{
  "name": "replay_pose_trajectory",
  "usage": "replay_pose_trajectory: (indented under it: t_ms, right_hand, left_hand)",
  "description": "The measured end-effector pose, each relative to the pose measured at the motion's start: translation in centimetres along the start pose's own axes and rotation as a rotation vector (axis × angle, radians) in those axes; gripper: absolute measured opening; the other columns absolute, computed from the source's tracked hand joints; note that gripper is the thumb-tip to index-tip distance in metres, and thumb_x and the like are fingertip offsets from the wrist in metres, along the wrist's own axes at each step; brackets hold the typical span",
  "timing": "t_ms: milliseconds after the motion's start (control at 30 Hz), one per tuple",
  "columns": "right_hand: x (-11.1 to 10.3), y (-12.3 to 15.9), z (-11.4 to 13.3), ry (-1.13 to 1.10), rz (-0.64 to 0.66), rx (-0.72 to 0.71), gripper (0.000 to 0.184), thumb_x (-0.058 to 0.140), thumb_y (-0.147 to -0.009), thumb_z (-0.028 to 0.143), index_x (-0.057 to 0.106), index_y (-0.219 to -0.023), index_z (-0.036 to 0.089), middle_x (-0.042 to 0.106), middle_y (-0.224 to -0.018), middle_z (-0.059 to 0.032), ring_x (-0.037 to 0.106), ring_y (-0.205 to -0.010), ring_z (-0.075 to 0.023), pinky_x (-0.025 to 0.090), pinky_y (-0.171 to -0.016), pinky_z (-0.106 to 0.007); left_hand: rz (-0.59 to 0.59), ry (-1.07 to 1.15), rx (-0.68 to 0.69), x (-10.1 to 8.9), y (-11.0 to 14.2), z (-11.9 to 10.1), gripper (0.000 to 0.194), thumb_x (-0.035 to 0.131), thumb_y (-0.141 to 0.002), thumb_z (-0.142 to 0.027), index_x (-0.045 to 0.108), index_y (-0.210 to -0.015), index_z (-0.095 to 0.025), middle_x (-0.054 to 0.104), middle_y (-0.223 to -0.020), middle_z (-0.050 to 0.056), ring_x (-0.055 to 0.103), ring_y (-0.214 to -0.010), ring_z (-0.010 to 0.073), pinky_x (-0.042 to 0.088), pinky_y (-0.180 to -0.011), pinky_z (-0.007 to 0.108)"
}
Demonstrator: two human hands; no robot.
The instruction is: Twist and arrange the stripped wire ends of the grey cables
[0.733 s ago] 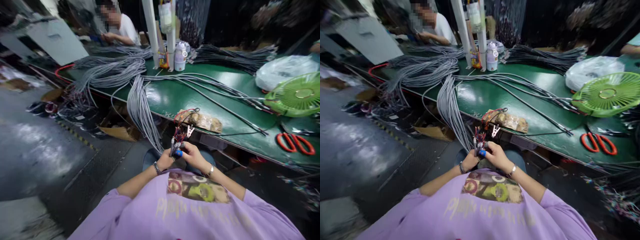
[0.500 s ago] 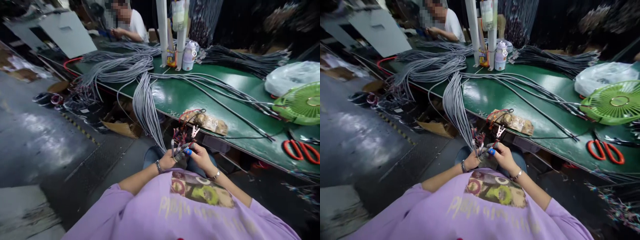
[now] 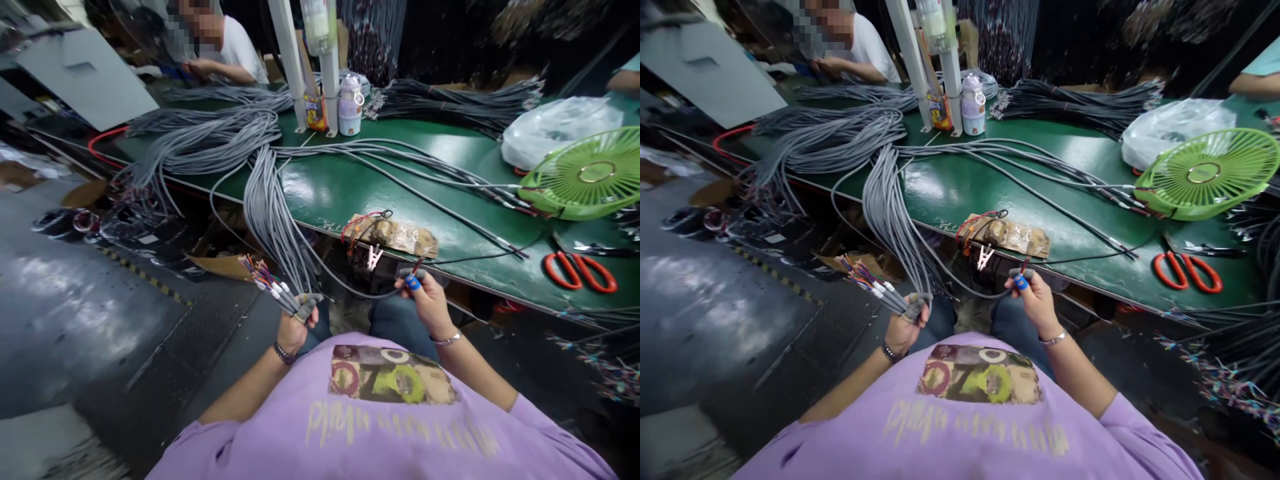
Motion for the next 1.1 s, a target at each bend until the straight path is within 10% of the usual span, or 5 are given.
replay_pose_trajectory:
  t_ms: [167, 333, 500, 767, 1100]
  right_hand:
    - [0.6, -0.3, 0.5, 0.073, 0.047, -0.055, 0.024, 0.049, -0.091, 0.038, 0.060, -0.101, 0.019, 0.065, -0.078, -0.0029, 0.050, -0.056, -0.0099, 0.042, -0.056, -0.025]
    - [3.6, -0.4, 1.6, 0.155, 0.250, -0.121, 0.030, 0.042, -0.093, 0.040, 0.059, -0.103, 0.018, 0.067, -0.084, -0.0057, 0.054, -0.059, -0.0114, 0.045, -0.058, -0.026]
    - [5.4, -0.2, 2.4, 0.170, 0.378, -0.138, 0.027, 0.043, -0.093, 0.039, 0.059, -0.094, 0.018, 0.066, -0.080, -0.0047, 0.053, -0.058, -0.0106, 0.044, -0.057, -0.025]
    - [7.8, 0.5, -0.3, -0.286, 0.293, 0.265, 0.035, 0.066, -0.075, 0.047, 0.051, -0.087, 0.018, 0.068, -0.072, -0.0031, 0.055, -0.051, -0.0092, 0.044, -0.051, -0.022]
    - [9.1, 1.9, -1.5, -0.395, 0.322, 0.505, 0.042, 0.074, -0.066, 0.049, 0.052, -0.083, 0.016, 0.067, -0.069, -0.0012, 0.058, -0.048, -0.0090, 0.046, -0.047, -0.021]
  left_hand:
    - [0.167, -0.215, -0.015, 0.4, -0.2, -0.2, 0.057, 0.044, -0.082, -0.064, 0.066, -0.069, -0.012, 0.052, -0.045, 0.000, 0.045, -0.041, 0.0077, 0.035, -0.043, 0.021]
    - [0.270, -0.363, -0.072, 3.9, -1.6, -0.8, 0.039, 0.063, -0.075, -0.052, 0.068, -0.079, -0.014, 0.068, -0.072, 0.006, 0.063, -0.065, 0.0139, 0.050, -0.063, 0.025]
    - [0.285, -0.412, -0.126, 6.6, -2.6, -1.1, 0.033, 0.067, -0.073, -0.046, 0.066, -0.069, -0.014, 0.061, -0.054, 0.001, 0.052, -0.041, 0.0079, 0.039, -0.041, 0.019]
    - [0.133, -0.080, -0.096, 8.3, -3.9, -1.5, 0.033, 0.072, -0.068, -0.046, 0.068, -0.077, -0.014, 0.061, -0.059, 0.000, 0.046, -0.041, 0.0059, 0.031, -0.037, 0.018]
    - [0.279, -0.184, -0.183, 8.5, -3.1, -0.1, 0.035, 0.071, -0.071, -0.044, 0.070, -0.088, -0.014, 0.061, -0.060, 0.000, 0.045, -0.045, 0.0062, 0.030, -0.041, 0.019]
Point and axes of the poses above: each hand's wrist, its own y-axis away from the middle knuckle, its own x-axis out of the palm, z = x × y, the point moved 4 cm from there along -y, towards the middle knuckle
